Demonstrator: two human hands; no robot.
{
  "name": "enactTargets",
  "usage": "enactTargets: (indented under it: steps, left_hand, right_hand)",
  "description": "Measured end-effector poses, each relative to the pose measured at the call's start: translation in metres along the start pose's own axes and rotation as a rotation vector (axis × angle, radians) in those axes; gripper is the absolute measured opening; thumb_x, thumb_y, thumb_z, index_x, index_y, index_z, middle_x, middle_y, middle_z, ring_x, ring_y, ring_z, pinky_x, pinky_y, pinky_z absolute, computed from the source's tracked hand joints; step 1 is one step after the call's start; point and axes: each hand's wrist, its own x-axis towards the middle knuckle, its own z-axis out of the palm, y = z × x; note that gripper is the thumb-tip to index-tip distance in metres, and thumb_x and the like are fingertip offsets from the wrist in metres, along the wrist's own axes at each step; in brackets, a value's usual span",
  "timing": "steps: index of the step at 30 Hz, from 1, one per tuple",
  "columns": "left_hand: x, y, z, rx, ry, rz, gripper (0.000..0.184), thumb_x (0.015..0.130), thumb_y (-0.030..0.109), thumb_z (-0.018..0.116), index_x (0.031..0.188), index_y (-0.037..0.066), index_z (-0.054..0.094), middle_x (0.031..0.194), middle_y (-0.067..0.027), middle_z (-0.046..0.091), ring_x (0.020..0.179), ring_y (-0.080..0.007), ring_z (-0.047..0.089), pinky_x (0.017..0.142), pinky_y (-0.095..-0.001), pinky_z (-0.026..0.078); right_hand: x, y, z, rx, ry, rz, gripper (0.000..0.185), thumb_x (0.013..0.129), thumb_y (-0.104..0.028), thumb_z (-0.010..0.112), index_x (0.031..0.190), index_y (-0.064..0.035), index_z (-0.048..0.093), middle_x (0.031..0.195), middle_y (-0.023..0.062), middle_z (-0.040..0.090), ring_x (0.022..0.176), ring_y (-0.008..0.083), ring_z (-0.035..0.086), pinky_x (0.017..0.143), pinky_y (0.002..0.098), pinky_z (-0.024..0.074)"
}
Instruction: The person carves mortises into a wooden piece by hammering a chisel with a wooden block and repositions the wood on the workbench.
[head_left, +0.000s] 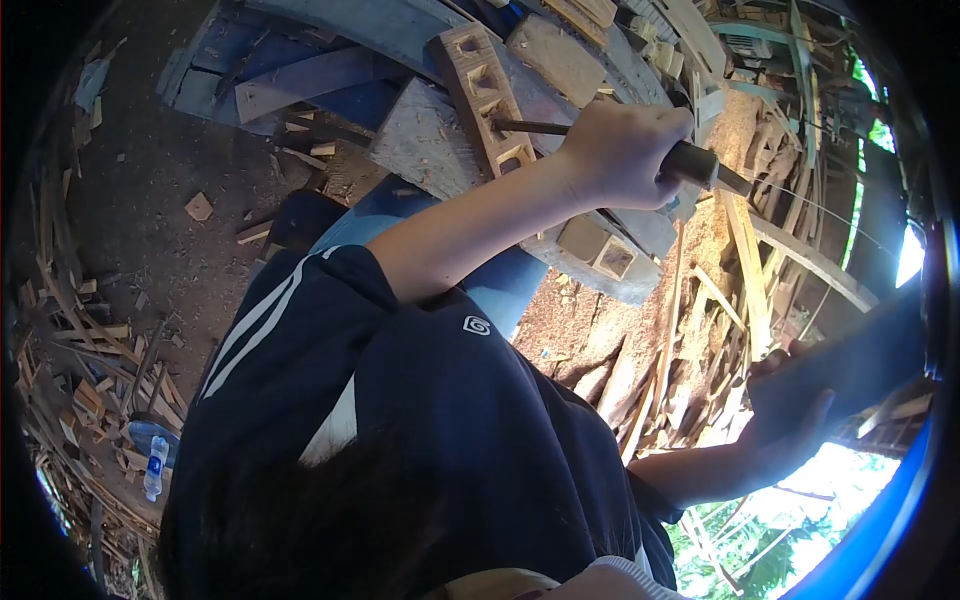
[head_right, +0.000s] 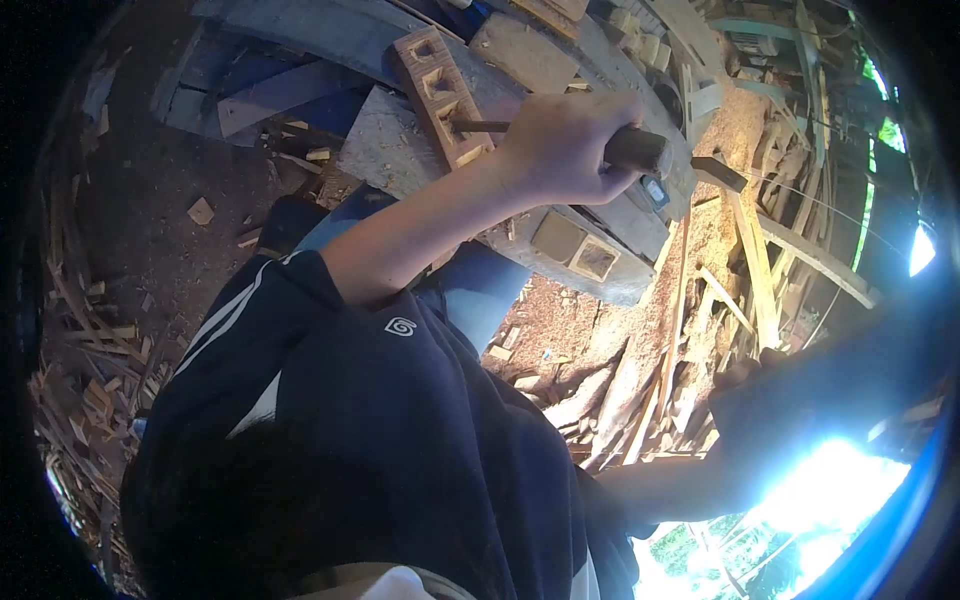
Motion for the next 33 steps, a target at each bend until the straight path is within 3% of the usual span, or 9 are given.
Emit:
enactTargets:
  steps: [1,5,10,12,14,16,20,25,33]
  left_hand:
    - [0.0,-0.001,0.002,0.01,-0.004,-0.004,0.028,0.07,0.029,0.076,0.088,0.016,0.057,0.072,-0.0035,0.066,0.065,-0.0245,0.068,0.056,-0.0379,0.053]
    - [0.001,-0.013,0.011,0.033,0.078,0.075,0.031,0.069,0.032,0.073,0.086,0.013,0.055,0.061,-0.0019,0.062,0.054,-0.0214,0.066,0.049,-0.0365,0.051]
    - [0.0,-0.012,0.013,0.019,0.152,0.115,0.031,0.07,0.034,0.074,0.083,0.014,0.056,0.058,-0.0032,0.062,0.052,-0.0217,0.066,0.048,-0.036,0.051]
    - [-0.006,-0.008,0.015,0.036,0.092,0.112,0.029,0.071,0.034,0.073,0.083,0.014,0.056,0.058,-0.0035,0.062,0.052,-0.0225,0.066,0.048,-0.0362,0.051]
    - [-0.007,-0.005,0.013,0.063,0.043,0.107,0.028,0.071,0.035,0.072,0.084,0.015,0.057,0.058,-0.0038,0.062,0.052,-0.0233,0.066,0.048,-0.0364,0.05]
    - [-0.008,-0.003,0.012,0.064,-0.159,0.139,0.024,0.074,0.032,0.073,0.085,0.017,0.057,0.065,-0.0028,0.062,0.057,-0.0225,0.066,0.051,-0.0376,0.051]
    - [-0.004,0.003,0.008,0.049,-0.335,0.166,0.023,0.074,0.032,0.073,0.087,0.02,0.058,0.069,-0.0047,0.062,0.057,-0.0266,0.065,0.052,-0.0396,0.051]
    - [-0.002,0.0,0.012,-0.161,-0.337,0.296,0.025,0.07,0.03,0.075,0.084,0.019,0.057,0.069,-0.005,0.06,0.061,-0.0297,0.064,0.056,-0.0416,0.05]
    - [-0.004,0.0,0.023,-0.35,-0.396,0.366,0.025,0.069,0.029,0.076,0.078,0.017,0.055,0.065,-0.0034,0.059,0.064,-0.0287,0.063,0.055,-0.0404,0.047]
  right_hand:
    - [-0.006,0.0,0.009,-0.116,-0.048,-0.12,0.066,0.094,-0.033,0.059,0.138,0.008,0.033,0.117,0.0289,0.056,0.095,0.0342,0.06,0.082,0.0458,0.0513]
    - [-0.013,0.01,0.024,-0.266,0.045,-0.239,0.064,0.094,-0.033,0.058,0.137,0.0079,0.035,0.116,0.0297,0.056,0.095,0.0343,0.06,0.081,0.0454,0.0516]
    - [-0.013,0.056,0.078,-0.612,-0.213,-0.308,0.051,0.092,-0.019,0.06,0.134,0.0048,0.045,0.113,0.0188,0.061,0.092,0.0262,0.065,0.081,0.0357,0.0536]
    - [-0.018,0.06,0.08,-0.734,-0.297,-0.275,0.05,0.092,-0.013,0.058,0.136,0.0041,0.043,0.115,0.0202,0.061,0.096,0.0254,0.066,0.083,0.0361,0.0539]
    - [-0.017,0.058,0.069,-0.524,-0.411,-0.284,0.051,0.093,-0.014,0.057,0.137,0.0044,0.04,0.111,0.0233,0.062,0.092,0.0272,0.067,0.08,0.0385,0.0557]
    - [-0.024,0.058,0.073,-0.279,-0.296,-0.299,0.057,0.092,-0.023,0.058,0.137,0.0055,0.036,0.098,0.0284,0.064,0.071,0.0318,0.068,0.066,0.0418,0.0574]
    - [-0.043,0.069,0.071,-0.121,-0.09,-0.305,0.06,0.093,-0.027,0.059,0.137,0.0064,0.035,0.098,0.0283,0.063,0.071,0.0327,0.067,0.063,0.0407,0.0566]
    - [-0.049,0.085,0.056,-0.057,0.047,-0.165,0.067,0.091,-0.029,0.059,0.139,0.0067,0.029,0.095,0.031,0.062,0.071,0.0346,0.066,0.062,0.0433,0.0564]
    - [-0.05,0.103,0.046,-0.037,0.036,-0.146,0.051,0.096,-0.025,0.054,0.134,0.0052,0.037,0.095,0.0286,0.063,0.068,0.0304,0.067,0.058,0.0379,0.058]
